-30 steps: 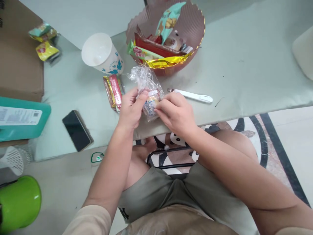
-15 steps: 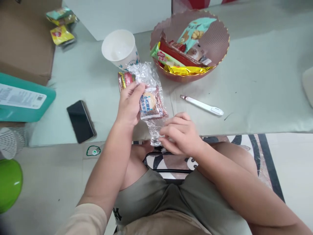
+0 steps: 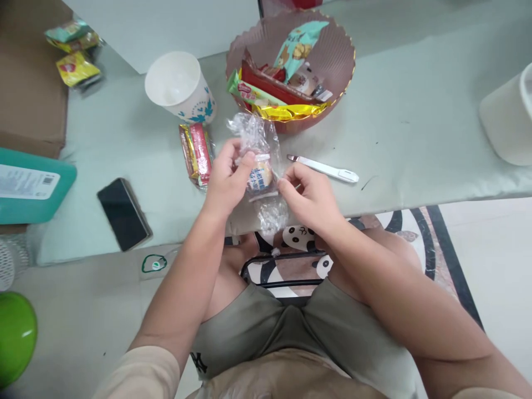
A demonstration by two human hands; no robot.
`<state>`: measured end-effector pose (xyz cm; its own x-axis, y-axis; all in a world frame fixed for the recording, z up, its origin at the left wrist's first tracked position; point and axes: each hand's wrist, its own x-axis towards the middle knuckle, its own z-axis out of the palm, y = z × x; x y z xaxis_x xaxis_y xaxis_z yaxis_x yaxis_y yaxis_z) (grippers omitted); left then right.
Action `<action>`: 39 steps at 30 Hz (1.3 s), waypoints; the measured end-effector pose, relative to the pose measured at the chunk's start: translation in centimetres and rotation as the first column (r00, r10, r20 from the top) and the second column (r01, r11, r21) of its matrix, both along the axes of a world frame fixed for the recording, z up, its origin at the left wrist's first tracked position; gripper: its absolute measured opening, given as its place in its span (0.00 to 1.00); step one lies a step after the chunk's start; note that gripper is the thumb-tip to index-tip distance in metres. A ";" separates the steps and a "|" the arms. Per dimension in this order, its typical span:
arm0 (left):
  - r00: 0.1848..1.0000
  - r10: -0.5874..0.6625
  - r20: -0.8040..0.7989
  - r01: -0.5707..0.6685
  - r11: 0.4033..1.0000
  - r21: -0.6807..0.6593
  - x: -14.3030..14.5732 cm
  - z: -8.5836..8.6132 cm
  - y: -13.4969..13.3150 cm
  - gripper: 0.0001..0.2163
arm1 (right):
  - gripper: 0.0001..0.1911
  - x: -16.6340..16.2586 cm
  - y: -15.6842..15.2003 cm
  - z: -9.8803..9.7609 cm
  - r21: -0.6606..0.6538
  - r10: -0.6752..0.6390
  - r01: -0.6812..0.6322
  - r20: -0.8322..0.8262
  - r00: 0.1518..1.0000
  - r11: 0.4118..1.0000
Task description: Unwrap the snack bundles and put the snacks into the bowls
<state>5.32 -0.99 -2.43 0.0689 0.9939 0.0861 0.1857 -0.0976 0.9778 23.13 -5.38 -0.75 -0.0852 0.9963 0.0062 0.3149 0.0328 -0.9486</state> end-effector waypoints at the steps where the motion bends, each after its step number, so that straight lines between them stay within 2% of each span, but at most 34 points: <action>1: 0.999 0.011 -0.031 -0.010 1.000 0.017 0.1 0.0 -0.1 0.16 | 0.11 0.2 0.0 -0.1 -0.009 -0.016 0.016 0.000 1.000 1.000; 5: 0.991 0.099 -0.091 -0.092 0.993 0.071 0.2 0.2 -1.2 0.18 | 0.10 0.8 -0.2 -0.6 0.005 -0.043 0.044 -0.102 0.994 0.999; 8: 0.963 0.235 -0.134 -0.216 0.966 0.142 0.3 0.5 -2.1 0.14 | 0.12 0.8 -0.4 -0.4 0.064 -0.049 0.059 -0.155 0.987 0.996; 10: 0.955 0.261 -0.140 -0.240 0.959 0.149 0.3 0.8 -2.7 0.12 | 0.12 0.7 -0.6 -0.1 0.134 -0.027 0.046 -0.145 0.989 0.990; 12: 0.976 0.179 -0.125 -0.168 0.981 0.092 0.3 1.1 -3.1 0.15 | 0.11 0.4 -0.9 0.1 0.254 0.044 -0.025 -0.070 0.997 0.967; 14: 0.993 0.046 -0.105 -0.044 0.999 0.018 0.2 1.3 -3.4 0.19 | 0.08 -0.2 -1.2 -0.1 0.377 0.174 -0.194 0.087 0.981 0.906; 16: 0.996 -0.034 -0.087 0.031 0.999 -0.039 0.0 1.3 -3.5 0.20 | 0.07 -0.9 -1.5 -0.6 0.424 0.291 -0.380 0.261 0.920 0.822; 18: 0.996 -0.053 -0.069 0.046 0.995 -0.092 -0.3 1.2 -3.4 0.17 | 0.11 -1.6 -1.7 -1.0 0.423 0.333 -0.473 0.363 0.870 0.773; 21: 0.999 -0.039 -0.031 0.033 0.985 -0.172 -0.5 0.9 -3.1 0.12 | 0.14 -2.0 -1.5 -1.1 0.438 0.338 -0.473 0.352 0.873 0.765; 23: 0.999 0.007 0.035 0.001 0.974 -0.227 -0.5 0.7 -2.9 0.12 | 0.11 -1.8 -1.2 -0.8 0.442 0.262 -0.377 0.301 0.917 0.814; 26: 0.957 0.102 0.272 0.000 0.936 -0.352 -0.6 1.0 -2.5 0.10 | 0.04 -1.3 -0.7 -0.8 0.381 0.003 -0.112 0.274 0.962 0.918; 27: 0.923 0.121 0.364 0.035 0.918 -0.395 -0.8 1.2 -2.4 0.10 | 0.05 -1.1 -0.6 -0.9 0.333 -0.049 -0.046 0.272 0.961 0.942; 29: 0.853 0.144 0.502 0.115 0.886 -0.449 -1.2 1.9 -2.1 0.11 | 0.13 -1.0 -0.4 -1.3 0.207 -0.069 0.017 0.245 0.967 0.978; 32: 0.790 0.146 0.595 0.176 0.876 -0.448 -2.1 2.8 -2.0 0.12 | 0.22 -0.9 -0.2 -1.8 0.035 -0.053 0.050 0.103 0.993 0.998; 35: 0.791 0.105 0.603 0.190 0.894 -0.406 -2.9 3.3 -2.1 0.13 | 0.29 -1.2 0.0 -2.1 -0.108 -0.037 0.017 -0.187 0.982 0.994; 37: 0.840 0.085 0.536 0.142 0.919 -0.367 -3.2 3.5 -2.4 0.16 | 0.33 -1.6 0.1 -2.1 -0.199 -0.046 -0.041 -0.416 0.908 0.979; 39: 0.887 0.088 0.453 0.069 0.945 -0.319 -3.3 3.5 -2.7 0.19 | 0.34 -2.3 0.1 -1.9 -0.284 -0.095 -0.098 -0.596 0.798 0.954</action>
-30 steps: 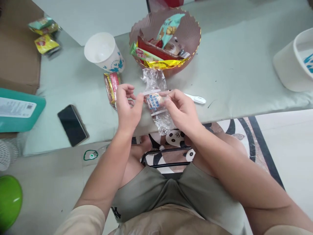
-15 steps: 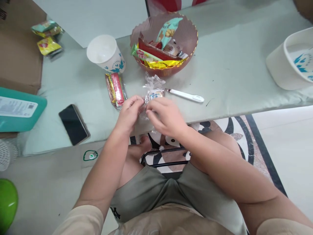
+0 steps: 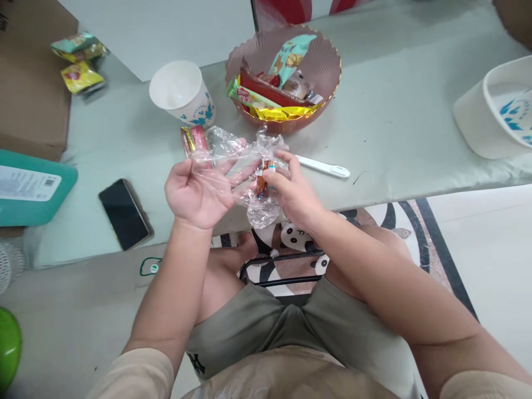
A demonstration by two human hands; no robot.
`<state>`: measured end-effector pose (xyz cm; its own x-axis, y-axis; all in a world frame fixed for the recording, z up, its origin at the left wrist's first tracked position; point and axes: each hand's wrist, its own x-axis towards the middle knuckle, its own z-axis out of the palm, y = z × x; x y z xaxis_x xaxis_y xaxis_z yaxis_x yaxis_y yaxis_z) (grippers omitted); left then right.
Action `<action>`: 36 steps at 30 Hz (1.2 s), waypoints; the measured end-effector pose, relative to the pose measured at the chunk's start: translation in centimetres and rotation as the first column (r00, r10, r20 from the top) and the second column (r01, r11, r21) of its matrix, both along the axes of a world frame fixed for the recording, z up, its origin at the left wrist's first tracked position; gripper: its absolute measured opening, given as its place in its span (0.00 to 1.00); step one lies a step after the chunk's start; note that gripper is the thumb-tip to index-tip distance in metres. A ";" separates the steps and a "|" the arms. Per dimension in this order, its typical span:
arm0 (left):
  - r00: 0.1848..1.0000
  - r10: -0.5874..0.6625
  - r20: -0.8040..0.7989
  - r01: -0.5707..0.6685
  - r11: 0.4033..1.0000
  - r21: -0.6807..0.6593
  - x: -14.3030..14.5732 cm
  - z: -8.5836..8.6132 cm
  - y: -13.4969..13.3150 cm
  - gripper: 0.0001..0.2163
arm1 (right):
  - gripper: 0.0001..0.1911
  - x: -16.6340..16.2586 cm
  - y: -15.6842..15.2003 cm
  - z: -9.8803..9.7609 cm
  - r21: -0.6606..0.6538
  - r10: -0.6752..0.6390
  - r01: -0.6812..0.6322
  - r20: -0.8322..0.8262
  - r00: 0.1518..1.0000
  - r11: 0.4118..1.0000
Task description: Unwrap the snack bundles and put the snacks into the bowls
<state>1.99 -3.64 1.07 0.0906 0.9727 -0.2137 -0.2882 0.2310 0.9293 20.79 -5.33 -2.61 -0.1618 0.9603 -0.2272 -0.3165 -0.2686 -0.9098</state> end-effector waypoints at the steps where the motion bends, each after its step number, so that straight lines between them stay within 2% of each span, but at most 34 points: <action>1: 0.999 0.016 -0.032 -0.015 1.000 0.027 0.0 0.0 -0.1 0.21 | 0.34 -0.4 -0.1 0.2 -0.043 0.000 -0.004 -0.086 0.996 0.999; 4: 0.999 -0.031 -0.032 0.033 0.998 0.048 0.1 0.3 0.1 0.22 | 0.31 -1.6 -0.6 1.0 -0.129 -0.004 -0.031 -0.263 0.965 0.991; 7: 0.993 -0.109 0.050 0.107 0.994 0.030 0.0 0.2 0.7 0.19 | 0.28 -2.3 -1.0 1.4 -0.217 -0.021 -0.053 -0.324 0.946 0.975; 11: 0.999 0.036 0.024 -0.036 0.999 0.005 -0.2 -0.9 2.0 0.16 | 0.23 -2.2 -1.0 1.0 -0.313 -0.025 -0.086 -0.333 0.943 0.946; 14: 0.992 0.126 0.001 -0.126 0.990 0.063 -0.4 -1.4 2.4 0.17 | 0.23 -2.2 -0.9 0.7 -0.317 -0.034 -0.065 -0.297 0.954 0.946; 18: 0.977 0.208 0.045 -0.212 0.961 0.175 -0.4 -0.4 2.0 0.22 | 0.27 -2.6 -1.1 0.4 -0.184 -0.055 0.040 -0.076 0.996 0.982; 21: 0.942 0.317 0.114 -0.333 0.924 0.187 -0.1 0.4 1.6 0.23 | 0.28 -2.5 -1.5 0.2 -0.064 -0.059 0.069 0.144 0.988 0.996; 24: 0.893 0.420 0.161 -0.447 0.865 0.227 0.1 0.2 1.5 0.20 | 0.28 -2.1 -1.8 0.6 -0.006 -0.076 0.085 0.379 0.922 0.996; 27: 0.869 0.485 0.098 -0.487 0.802 0.346 -0.3 -0.8 2.1 0.16 | 0.31 -1.4 -1.7 1.5 0.029 -0.081 0.078 0.548 0.832 0.997; 29: 0.904 0.428 0.002 -0.395 0.832 0.390 -0.8 -1.4 2.7 0.17 | 0.37 -0.8 -1.4 2.1 0.052 -0.066 0.043 0.656 0.752 0.998; 31: 0.962 0.232 -0.145 -0.162 0.910 0.382 -1.2 -2.0 3.1 0.24 | 0.42 -0.2 -1.2 2.6 0.080 -0.070 0.015 0.744 0.664 0.997; 32: 0.964 0.126 -0.233 -0.033 0.930 0.366 -1.3 -2.1 3.1 0.27 | 0.42 0.0 -1.0 2.6 0.098 -0.083 0.011 0.771 0.632 0.995; 34: 0.918 -0.001 -0.396 0.148 0.928 0.341 -1.1 -2.3 2.9 0.25 | 0.41 0.5 -0.7 2.6 0.129 -0.100 -0.005 0.789 0.606 0.992; 36: 0.892 0.010 -0.451 0.169 0.919 0.355 -0.6 -2.2 2.5 0.21 | 0.41 0.8 -0.5 2.4 0.133 -0.094 -0.017 0.776 0.624 0.991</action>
